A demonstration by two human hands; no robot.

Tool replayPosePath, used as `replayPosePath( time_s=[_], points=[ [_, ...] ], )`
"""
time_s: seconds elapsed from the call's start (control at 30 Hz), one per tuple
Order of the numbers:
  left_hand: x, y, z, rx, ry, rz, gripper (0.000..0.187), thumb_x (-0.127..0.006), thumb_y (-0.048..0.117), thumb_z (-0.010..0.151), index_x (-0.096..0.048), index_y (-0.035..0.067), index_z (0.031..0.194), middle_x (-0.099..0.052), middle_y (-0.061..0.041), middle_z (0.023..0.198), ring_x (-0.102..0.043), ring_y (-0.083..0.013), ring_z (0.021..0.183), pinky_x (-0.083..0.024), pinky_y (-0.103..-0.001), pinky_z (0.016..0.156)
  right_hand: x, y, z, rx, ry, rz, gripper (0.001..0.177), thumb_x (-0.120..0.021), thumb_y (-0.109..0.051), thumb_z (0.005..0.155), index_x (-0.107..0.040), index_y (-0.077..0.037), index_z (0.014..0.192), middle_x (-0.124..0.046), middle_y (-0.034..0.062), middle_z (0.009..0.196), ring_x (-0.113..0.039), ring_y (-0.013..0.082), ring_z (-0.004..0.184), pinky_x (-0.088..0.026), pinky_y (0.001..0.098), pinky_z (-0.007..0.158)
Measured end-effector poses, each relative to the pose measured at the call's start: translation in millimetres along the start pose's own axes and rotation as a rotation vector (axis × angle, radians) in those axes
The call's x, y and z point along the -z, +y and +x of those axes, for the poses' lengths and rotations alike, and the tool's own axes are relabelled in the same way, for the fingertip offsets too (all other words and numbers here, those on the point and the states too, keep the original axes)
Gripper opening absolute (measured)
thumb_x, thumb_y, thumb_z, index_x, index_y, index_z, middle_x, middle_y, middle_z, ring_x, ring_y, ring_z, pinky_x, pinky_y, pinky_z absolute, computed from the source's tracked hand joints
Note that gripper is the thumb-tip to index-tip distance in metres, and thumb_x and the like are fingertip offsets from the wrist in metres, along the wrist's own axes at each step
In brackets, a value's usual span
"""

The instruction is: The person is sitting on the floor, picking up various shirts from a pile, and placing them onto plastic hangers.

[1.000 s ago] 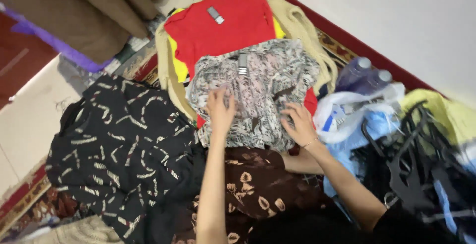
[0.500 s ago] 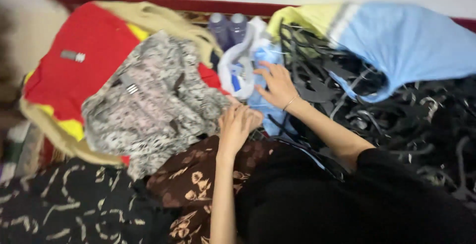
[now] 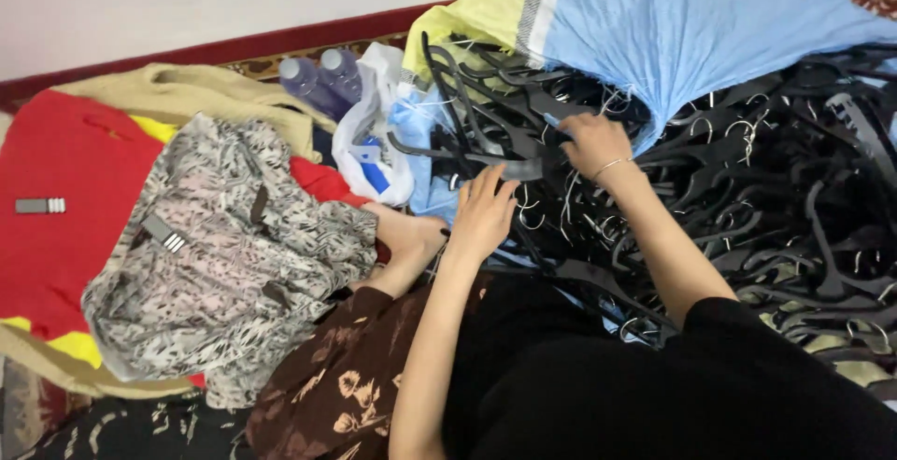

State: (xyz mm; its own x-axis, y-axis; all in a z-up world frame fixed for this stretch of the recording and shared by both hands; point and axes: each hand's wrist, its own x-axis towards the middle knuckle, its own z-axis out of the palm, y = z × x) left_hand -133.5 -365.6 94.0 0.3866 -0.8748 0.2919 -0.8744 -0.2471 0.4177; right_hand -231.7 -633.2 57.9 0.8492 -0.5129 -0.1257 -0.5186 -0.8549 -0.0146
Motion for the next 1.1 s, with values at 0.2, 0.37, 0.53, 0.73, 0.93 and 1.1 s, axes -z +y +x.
replayPosePath(
  time_s=[0.2,0.37,0.53,0.73,0.93,1.1],
  points=[
    [-20.3,-14.9,12.3,0.087,-0.124,0.187,0.062,-0.057,0.014,0.099,-0.036,0.009,0.157,-0.039,-0.020,0.160,-0.033,-0.0352,0.151,-0.024,-0.051,0.121,4.3,-33.2,-15.2,0.052,-0.136,-0.037,0.061,-0.083,-0.030,0.073,-0.062,-0.027,0.130,-0.046,-0.0012,0.146,-0.048,0.0291,0.136,-0.041,0.0471,0.110],
    [-15.1,-25.6,4.7,0.142,-0.179,0.084,0.060,-0.057,0.016,0.103,-0.036,0.007,0.158,-0.029,-0.023,0.165,-0.029,-0.0388,0.152,-0.024,-0.058,0.120,-4.7,-31.4,-6.7,0.039,-0.077,-0.060,0.063,-0.089,-0.040,0.068,-0.060,-0.024,0.121,-0.042,0.0007,0.144,-0.048,0.0298,0.133,-0.040,0.0460,0.108],
    [-9.7,-24.9,-5.4,0.201,-0.210,0.021,0.064,-0.061,0.010,0.102,-0.032,0.006,0.160,-0.005,-0.026,0.170,-0.020,-0.0391,0.156,-0.023,-0.068,0.118,0.3,-25.8,-2.6,0.025,-0.093,0.053,0.053,-0.085,-0.044,0.074,-0.061,-0.025,0.117,-0.045,-0.0005,0.141,-0.050,0.0305,0.133,-0.043,0.0466,0.105],
    [-3.4,-22.1,-4.7,0.231,-0.179,0.052,0.069,-0.060,0.016,0.103,-0.025,0.010,0.162,-0.008,-0.024,0.170,-0.033,-0.0361,0.151,-0.035,-0.067,0.112,21.1,-32.8,0.2,0.035,-0.079,0.113,0.020,-0.073,-0.042,0.092,-0.073,-0.023,0.097,-0.051,-0.0028,0.140,-0.052,0.0299,0.134,-0.041,0.0472,0.107],
    [0.9,-21.5,-6.5,0.288,-0.141,0.027,0.075,-0.060,0.014,0.102,-0.018,0.011,0.164,-0.007,-0.027,0.168,-0.049,-0.0383,0.139,-0.048,-0.062,0.101,14.5,-52.7,-7.3,0.120,-0.097,-0.074,0.064,-0.088,-0.049,0.067,-0.057,-0.031,0.121,-0.040,-0.0020,0.151,-0.034,0.0284,0.143,-0.021,0.0566,0.114],
    [-0.5,-24.6,-14.2,0.267,-0.111,0.028,0.074,-0.060,0.017,0.102,-0.020,0.009,0.164,-0.011,-0.028,0.168,-0.054,-0.0382,0.134,-0.049,-0.060,0.101,3.1,-46.1,-1.4,0.097,-0.079,-0.038,0.044,-0.082,-0.043,0.077,-0.057,-0.032,0.112,-0.035,-0.0033,0.156,-0.026,0.0261,0.148,-0.014,0.0581,0.115]
  ],
)
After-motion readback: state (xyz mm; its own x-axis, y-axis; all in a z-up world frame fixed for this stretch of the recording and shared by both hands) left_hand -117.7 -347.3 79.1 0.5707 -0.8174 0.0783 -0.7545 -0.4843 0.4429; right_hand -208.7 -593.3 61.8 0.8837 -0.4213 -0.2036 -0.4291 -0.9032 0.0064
